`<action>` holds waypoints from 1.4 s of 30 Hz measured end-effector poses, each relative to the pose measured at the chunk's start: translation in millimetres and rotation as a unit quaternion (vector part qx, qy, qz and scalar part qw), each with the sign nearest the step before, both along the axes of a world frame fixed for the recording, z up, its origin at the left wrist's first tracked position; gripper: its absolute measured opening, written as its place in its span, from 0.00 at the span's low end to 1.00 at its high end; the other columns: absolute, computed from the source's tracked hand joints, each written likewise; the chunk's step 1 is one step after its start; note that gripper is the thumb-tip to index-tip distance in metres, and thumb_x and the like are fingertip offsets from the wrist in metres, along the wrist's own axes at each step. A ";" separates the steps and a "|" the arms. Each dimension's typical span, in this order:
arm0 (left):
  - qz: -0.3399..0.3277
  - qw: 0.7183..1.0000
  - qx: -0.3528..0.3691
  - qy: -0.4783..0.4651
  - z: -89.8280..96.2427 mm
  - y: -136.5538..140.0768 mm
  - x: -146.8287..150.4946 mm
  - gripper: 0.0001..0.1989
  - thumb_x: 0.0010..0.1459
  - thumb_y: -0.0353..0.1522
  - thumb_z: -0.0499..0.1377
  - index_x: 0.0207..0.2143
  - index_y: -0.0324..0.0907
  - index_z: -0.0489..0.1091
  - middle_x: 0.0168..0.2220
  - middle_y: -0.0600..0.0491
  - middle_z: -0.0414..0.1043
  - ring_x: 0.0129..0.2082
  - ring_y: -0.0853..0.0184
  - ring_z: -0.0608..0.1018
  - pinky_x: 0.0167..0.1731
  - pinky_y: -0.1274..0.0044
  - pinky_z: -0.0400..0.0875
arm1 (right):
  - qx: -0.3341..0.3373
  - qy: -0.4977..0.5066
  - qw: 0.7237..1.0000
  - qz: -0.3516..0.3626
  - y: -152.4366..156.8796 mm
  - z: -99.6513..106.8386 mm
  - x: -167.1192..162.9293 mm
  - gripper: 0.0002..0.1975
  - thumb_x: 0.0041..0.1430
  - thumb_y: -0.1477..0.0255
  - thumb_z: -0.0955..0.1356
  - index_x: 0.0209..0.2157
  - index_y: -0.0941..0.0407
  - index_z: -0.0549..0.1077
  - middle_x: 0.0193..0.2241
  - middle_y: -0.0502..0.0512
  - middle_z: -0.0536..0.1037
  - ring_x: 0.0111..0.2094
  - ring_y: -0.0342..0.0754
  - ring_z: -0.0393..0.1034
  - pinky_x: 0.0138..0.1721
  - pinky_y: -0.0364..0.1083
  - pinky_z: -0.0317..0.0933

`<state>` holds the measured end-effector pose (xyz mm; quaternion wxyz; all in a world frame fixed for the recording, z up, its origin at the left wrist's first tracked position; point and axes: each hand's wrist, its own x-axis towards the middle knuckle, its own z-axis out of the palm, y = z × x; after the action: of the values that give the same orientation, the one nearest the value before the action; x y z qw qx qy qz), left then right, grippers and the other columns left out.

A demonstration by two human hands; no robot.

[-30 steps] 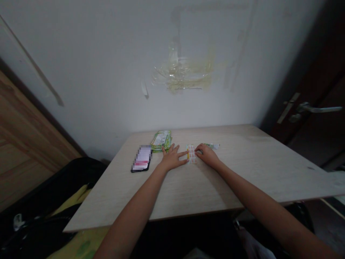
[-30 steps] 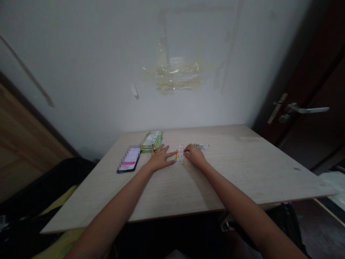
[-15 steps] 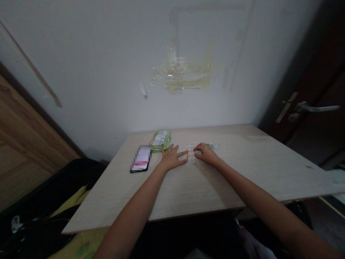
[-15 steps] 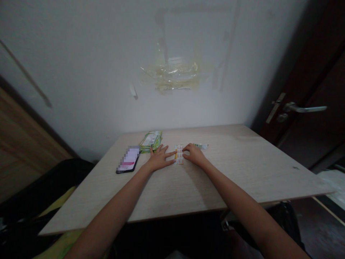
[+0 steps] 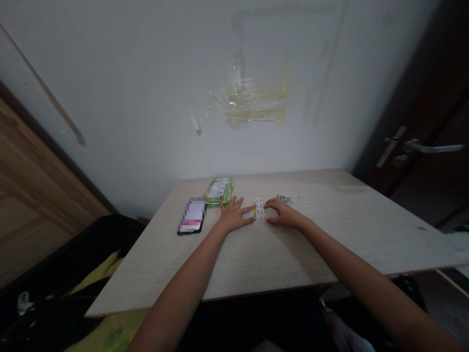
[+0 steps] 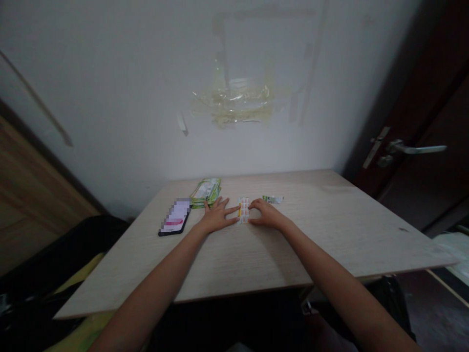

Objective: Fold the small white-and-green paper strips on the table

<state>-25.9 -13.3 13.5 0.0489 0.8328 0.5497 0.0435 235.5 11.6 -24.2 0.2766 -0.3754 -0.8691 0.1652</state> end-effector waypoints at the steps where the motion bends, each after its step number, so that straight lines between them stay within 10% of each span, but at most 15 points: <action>1: 0.000 1.000 0.003 -0.001 -0.5 0.1 0.0 0.31 0.57 0.61 0.46 0.62 0.71 0.58 0.71 0.53 0.48 0.70 0.44 0.46 0.58 0.37 0.31 | -0.003 -0.001 1.000 0.004 -0.1 -0.4 0.6 0.23 0.51 0.67 0.75 0.50 0.55 0.74 0.52 0.62 0.71 0.54 0.54 0.66 0.59 0.56 0.58; 15: -0.027 0.995 0.085 -0.045 -10.9 0.1 7.3 0.31 0.55 0.60 0.53 0.54 0.56 0.69 0.68 0.50 0.56 0.69 0.46 0.52 0.60 0.39 0.31 | 0.011 0.018 0.999 0.027 -8.5 1.4 2.6 0.15 0.55 0.66 0.73 0.46 0.52 0.78 0.53 0.61 0.69 0.55 0.54 0.65 0.59 0.57 0.58; 42: -0.035 0.999 -0.017 0.001 -7.3 -1.5 5.6 0.42 0.54 0.64 0.47 0.68 0.65 0.46 0.71 0.56 0.48 0.70 0.42 0.45 0.59 0.37 0.28 | 0.033 -0.020 0.995 -0.092 12.4 -3.7 -12.9 0.12 0.64 0.65 0.67 0.41 0.52 0.82 0.50 0.61 0.74 0.50 0.53 0.70 0.55 0.52 0.62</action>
<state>-20.3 -14.8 6.1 0.0639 0.8507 0.5208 0.0313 222.6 24.0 -27.8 0.2853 -0.4474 -0.8413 0.1032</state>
